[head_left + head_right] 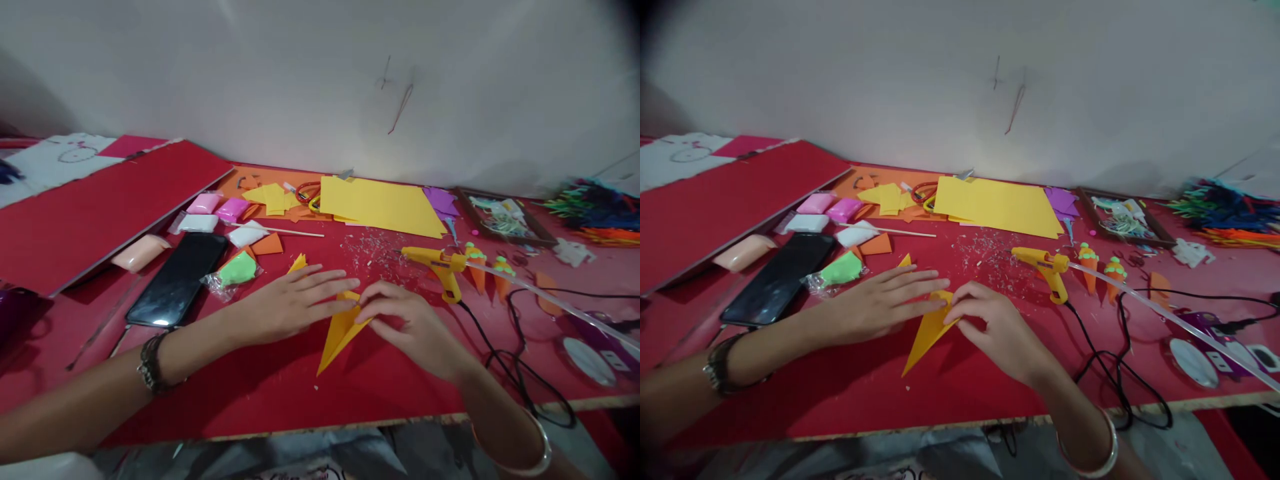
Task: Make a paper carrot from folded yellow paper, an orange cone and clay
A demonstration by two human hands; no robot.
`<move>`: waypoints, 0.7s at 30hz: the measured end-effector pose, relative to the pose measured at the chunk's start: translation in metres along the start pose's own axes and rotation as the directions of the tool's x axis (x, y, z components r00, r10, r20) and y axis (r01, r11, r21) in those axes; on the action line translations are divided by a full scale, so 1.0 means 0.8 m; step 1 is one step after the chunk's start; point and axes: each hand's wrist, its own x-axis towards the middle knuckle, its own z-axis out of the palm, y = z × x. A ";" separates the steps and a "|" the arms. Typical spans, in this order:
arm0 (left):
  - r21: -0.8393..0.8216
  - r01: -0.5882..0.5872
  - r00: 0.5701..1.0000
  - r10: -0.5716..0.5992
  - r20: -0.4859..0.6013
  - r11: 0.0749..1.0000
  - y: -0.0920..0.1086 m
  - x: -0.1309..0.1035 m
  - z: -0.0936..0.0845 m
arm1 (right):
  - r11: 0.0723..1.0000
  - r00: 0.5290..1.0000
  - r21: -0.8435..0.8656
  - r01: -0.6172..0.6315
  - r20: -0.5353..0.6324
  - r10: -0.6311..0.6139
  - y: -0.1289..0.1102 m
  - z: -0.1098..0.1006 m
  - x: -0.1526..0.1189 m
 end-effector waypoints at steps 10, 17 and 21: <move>0.177 -0.280 0.932 0.311 -0.183 0.944 0.031 -0.021 0.032 | 1.000 0.998 -0.014 0.015 0.059 -0.014 0.032 0.013 -0.029; 0.101 -0.146 0.989 0.147 -0.007 0.984 0.039 -0.042 0.046 | 0.981 0.997 -0.187 -0.043 0.051 0.054 0.053 0.042 -0.057; 0.114 -0.044 0.999 0.040 0.034 0.992 0.047 -0.051 0.047 | 0.968 0.999 -0.249 -0.029 -0.022 0.024 0.055 0.058 -0.064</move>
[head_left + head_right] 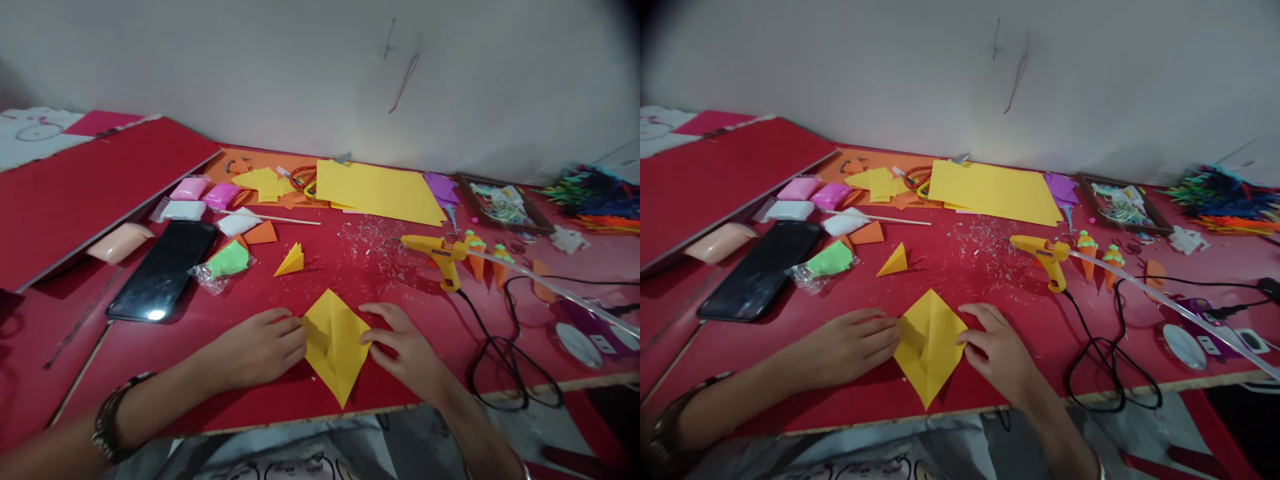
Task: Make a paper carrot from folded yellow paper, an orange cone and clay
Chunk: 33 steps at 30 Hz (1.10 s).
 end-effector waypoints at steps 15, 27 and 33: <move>-0.025 0.178 0.984 -0.178 0.005 0.984 0.020 -0.007 -0.004 | 0.999 0.999 0.025 0.026 -0.023 -0.025 -0.002 -0.003 -0.005; -0.303 0.609 0.789 -0.597 0.144 0.733 0.025 -0.001 0.005 | 0.965 0.957 0.013 -0.261 -0.126 0.261 -0.013 0.014 0.011; -0.177 0.735 0.675 -0.681 0.285 0.655 0.027 0.008 -0.003 | 0.957 0.959 -0.088 -0.276 -0.090 0.269 -0.012 0.017 0.015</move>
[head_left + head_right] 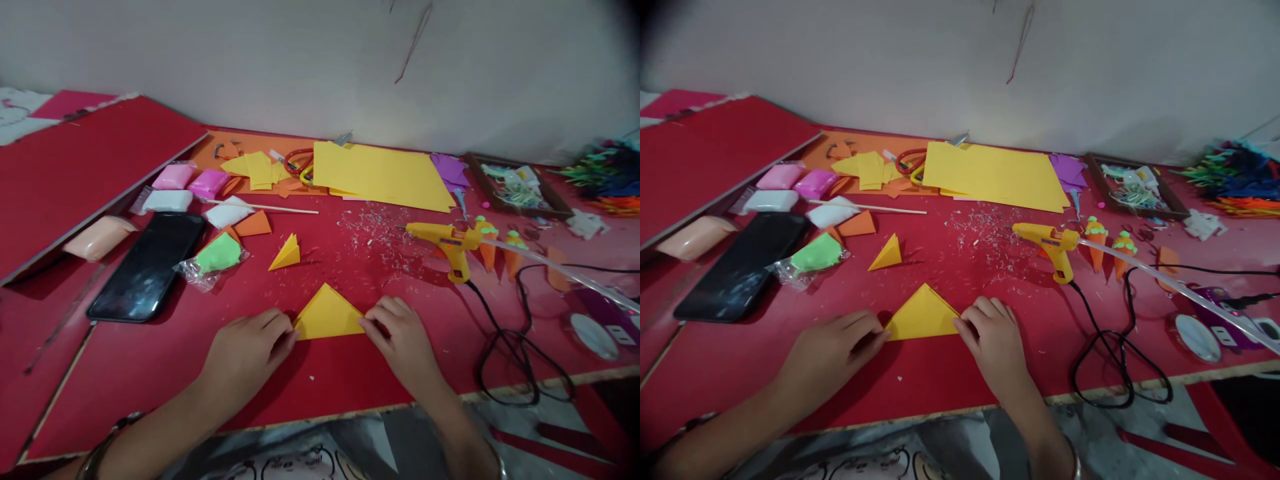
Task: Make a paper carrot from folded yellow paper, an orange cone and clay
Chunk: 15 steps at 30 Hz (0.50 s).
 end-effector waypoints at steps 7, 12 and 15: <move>0.113 0.017 1.000 -0.020 0.022 0.993 0.007 0.007 -0.005 | 0.991 1.000 -0.134 0.027 -0.011 -0.029 -0.003 0.000 0.006; 0.186 0.011 1.000 -0.014 0.012 0.982 0.008 0.012 -0.005 | 0.978 1.000 -0.207 0.005 0.017 -0.001 -0.005 0.000 0.006; 0.205 -0.010 1.000 0.007 0.013 0.979 0.009 0.013 -0.004 | 0.969 1.000 -0.246 0.003 0.029 0.004 -0.006 0.000 0.007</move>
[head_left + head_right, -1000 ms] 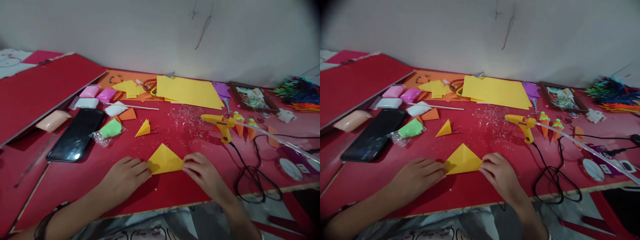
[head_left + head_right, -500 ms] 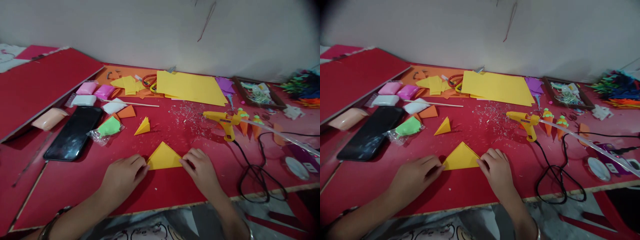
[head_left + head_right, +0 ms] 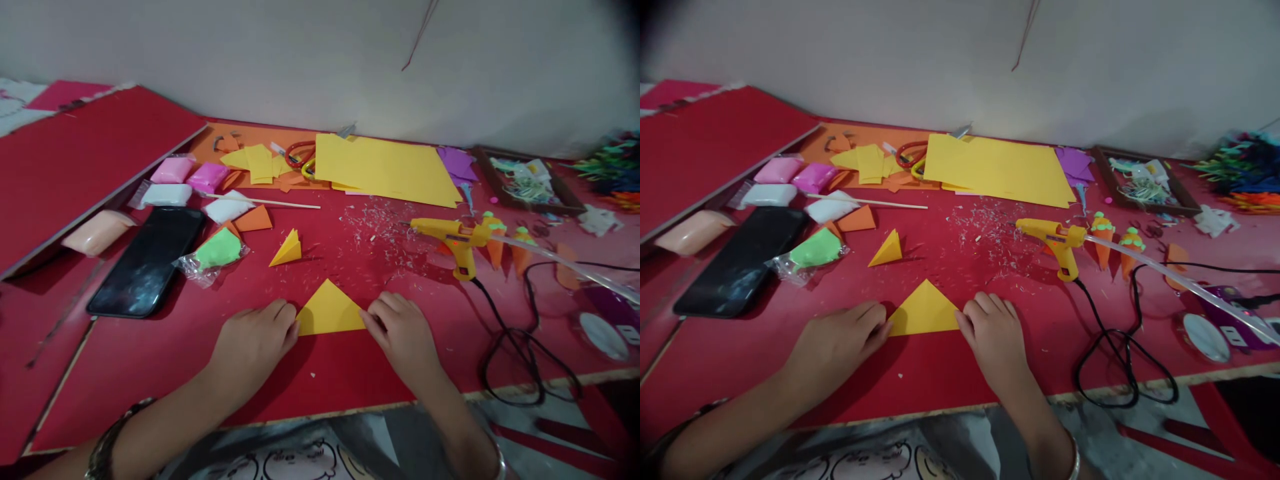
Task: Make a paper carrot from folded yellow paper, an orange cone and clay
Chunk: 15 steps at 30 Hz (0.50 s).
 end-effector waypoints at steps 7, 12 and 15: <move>0.004 -0.003 1.000 0.003 0.002 1.000 0.001 0.000 0.001 | 0.996 0.998 -0.084 0.031 -0.047 -0.035 -0.001 0.003 0.000; 0.014 -0.027 0.999 0.027 -0.022 1.000 -0.001 -0.002 0.004 | 0.986 0.997 -0.162 0.027 -0.066 -0.038 -0.003 0.005 -0.001; 0.023 -0.072 0.995 0.074 -0.069 0.997 -0.004 -0.002 0.006 | 0.983 0.996 -0.182 0.020 -0.079 -0.035 -0.004 0.005 0.000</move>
